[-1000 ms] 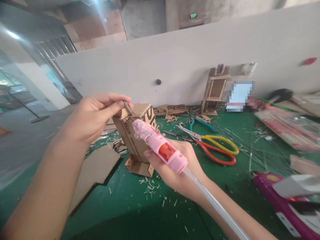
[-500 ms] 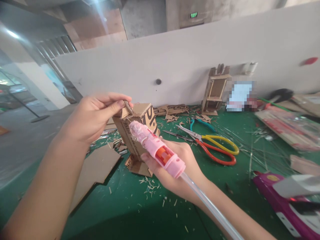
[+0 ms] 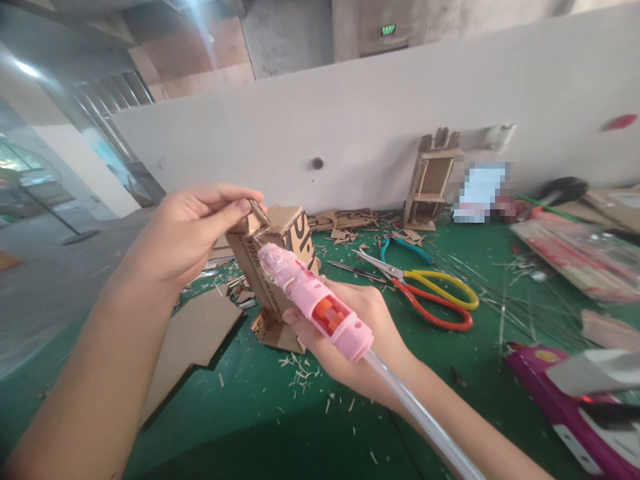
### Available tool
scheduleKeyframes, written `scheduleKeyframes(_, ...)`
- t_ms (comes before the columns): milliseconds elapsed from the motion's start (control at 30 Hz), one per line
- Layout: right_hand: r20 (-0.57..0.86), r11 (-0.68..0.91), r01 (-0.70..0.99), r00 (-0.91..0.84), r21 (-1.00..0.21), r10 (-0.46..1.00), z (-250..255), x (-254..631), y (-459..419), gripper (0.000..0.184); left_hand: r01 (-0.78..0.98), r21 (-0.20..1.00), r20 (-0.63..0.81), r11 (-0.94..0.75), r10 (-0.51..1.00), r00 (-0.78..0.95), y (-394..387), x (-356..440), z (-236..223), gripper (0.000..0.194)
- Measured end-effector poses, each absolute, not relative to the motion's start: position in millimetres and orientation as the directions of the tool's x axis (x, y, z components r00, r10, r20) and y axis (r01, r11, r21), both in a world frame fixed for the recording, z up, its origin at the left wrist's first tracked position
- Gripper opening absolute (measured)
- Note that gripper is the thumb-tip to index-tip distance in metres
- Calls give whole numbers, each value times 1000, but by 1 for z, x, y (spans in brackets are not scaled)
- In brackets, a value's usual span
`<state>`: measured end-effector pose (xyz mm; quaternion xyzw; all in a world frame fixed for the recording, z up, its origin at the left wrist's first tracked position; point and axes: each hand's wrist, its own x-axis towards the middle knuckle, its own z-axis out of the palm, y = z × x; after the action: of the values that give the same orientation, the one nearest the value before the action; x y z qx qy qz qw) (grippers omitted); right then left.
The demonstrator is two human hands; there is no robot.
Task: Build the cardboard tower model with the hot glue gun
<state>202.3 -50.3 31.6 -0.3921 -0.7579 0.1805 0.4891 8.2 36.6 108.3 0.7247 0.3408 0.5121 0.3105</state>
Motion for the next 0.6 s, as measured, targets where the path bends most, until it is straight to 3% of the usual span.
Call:
scheduleKeyframes(100, 528, 543, 398, -157, -740, 835, 26, 205, -49, 29, 189, 773, 571, -605, 794, 206, 36, 8, 108, 11)
scheduleKeyframes(367, 465, 456, 331, -57, -826, 884, 27, 210, -48, 35, 281, 709, 641, -646, 757, 125, 32, 10, 107, 14)
scheduleKeyframes(500, 410, 406, 284, -48, -868, 911, 26, 209, -50, 38, 190, 755, 618, -628, 778, 113, 35, 9, 107, 14)
scheduleKeyframes(600, 503, 509, 303, -103, -806, 858, 24, 207, -48, 39, 74, 811, 569, -580, 813, 128, 38, 7, 109, 13)
